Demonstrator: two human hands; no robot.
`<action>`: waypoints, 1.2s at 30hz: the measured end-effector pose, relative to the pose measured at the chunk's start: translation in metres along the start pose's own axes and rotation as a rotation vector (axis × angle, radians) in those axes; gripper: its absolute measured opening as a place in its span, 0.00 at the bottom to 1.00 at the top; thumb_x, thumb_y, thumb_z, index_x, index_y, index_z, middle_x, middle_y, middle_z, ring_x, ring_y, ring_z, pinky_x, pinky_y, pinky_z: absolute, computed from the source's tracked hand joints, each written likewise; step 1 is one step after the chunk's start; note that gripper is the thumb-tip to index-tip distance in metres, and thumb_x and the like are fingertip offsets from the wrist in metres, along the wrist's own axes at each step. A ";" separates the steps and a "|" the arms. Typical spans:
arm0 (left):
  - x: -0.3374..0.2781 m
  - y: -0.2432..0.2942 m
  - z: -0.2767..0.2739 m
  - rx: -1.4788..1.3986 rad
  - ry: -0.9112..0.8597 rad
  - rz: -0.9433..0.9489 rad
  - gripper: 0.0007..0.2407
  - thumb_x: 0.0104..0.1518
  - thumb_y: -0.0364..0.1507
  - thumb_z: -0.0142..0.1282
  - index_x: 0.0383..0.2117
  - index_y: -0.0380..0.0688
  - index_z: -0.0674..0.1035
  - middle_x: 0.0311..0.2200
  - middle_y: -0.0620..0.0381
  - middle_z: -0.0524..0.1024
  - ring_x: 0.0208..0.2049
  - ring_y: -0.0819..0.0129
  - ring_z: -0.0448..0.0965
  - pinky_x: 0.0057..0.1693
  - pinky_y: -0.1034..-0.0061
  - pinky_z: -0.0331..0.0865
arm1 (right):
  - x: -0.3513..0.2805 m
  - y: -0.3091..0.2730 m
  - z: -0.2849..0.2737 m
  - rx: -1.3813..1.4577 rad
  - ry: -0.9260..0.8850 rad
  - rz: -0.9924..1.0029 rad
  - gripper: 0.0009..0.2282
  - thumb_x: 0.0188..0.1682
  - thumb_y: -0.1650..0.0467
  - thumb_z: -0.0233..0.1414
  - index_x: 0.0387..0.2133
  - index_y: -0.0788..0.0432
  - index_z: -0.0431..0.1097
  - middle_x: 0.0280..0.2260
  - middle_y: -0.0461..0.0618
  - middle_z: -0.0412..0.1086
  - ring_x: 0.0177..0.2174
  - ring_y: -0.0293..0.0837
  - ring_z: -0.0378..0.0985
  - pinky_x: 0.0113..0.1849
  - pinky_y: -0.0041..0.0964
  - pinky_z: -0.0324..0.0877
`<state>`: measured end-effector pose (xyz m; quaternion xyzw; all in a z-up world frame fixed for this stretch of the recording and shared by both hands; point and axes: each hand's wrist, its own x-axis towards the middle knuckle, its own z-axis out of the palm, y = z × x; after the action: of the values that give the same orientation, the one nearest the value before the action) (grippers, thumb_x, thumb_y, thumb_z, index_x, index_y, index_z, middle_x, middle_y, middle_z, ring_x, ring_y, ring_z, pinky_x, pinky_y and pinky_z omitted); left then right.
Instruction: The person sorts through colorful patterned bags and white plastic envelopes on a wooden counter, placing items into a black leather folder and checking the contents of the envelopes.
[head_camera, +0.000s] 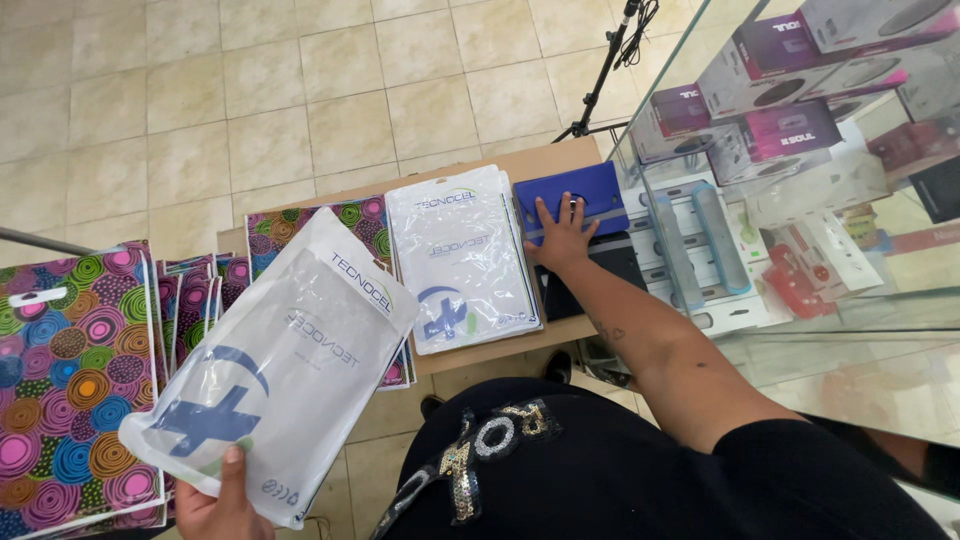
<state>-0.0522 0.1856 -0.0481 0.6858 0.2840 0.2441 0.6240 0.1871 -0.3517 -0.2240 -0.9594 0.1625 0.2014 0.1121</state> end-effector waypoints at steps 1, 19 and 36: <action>0.001 0.001 0.000 -0.065 0.001 -0.023 0.24 0.63 0.32 0.73 0.67 0.43 0.81 0.57 0.52 0.85 0.54 0.64 0.87 0.61 0.65 0.88 | 0.001 -0.005 0.000 -0.005 0.004 0.021 0.46 0.57 0.47 0.55 0.84 0.29 0.31 0.83 0.60 0.20 0.79 0.70 0.20 0.69 0.88 0.35; -0.081 -0.052 0.119 -0.865 -0.358 -0.698 0.23 0.64 0.17 0.59 0.66 0.43 0.74 0.64 0.40 0.81 0.64 0.48 0.81 0.66 0.53 0.79 | -0.180 -0.143 -0.016 1.252 -0.887 -0.552 0.24 0.48 0.67 0.69 0.56 0.66 0.77 0.49 0.62 0.84 0.49 0.58 0.87 0.55 0.50 0.82; -0.076 0.016 0.011 -0.242 -1.241 -0.058 0.27 0.66 0.39 0.65 0.69 0.43 0.75 0.68 0.57 0.77 0.69 0.62 0.76 0.76 0.61 0.68 | -0.101 0.027 -0.080 0.672 -0.841 -0.859 0.15 0.51 0.65 0.65 0.45 0.64 0.78 0.50 0.52 0.82 0.53 0.48 0.82 0.57 0.47 0.74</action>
<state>-0.0982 0.1244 -0.0319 0.6165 -0.1419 -0.1857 0.7519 0.1186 -0.3721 -0.1137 -0.6924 -0.2359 0.4328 0.5269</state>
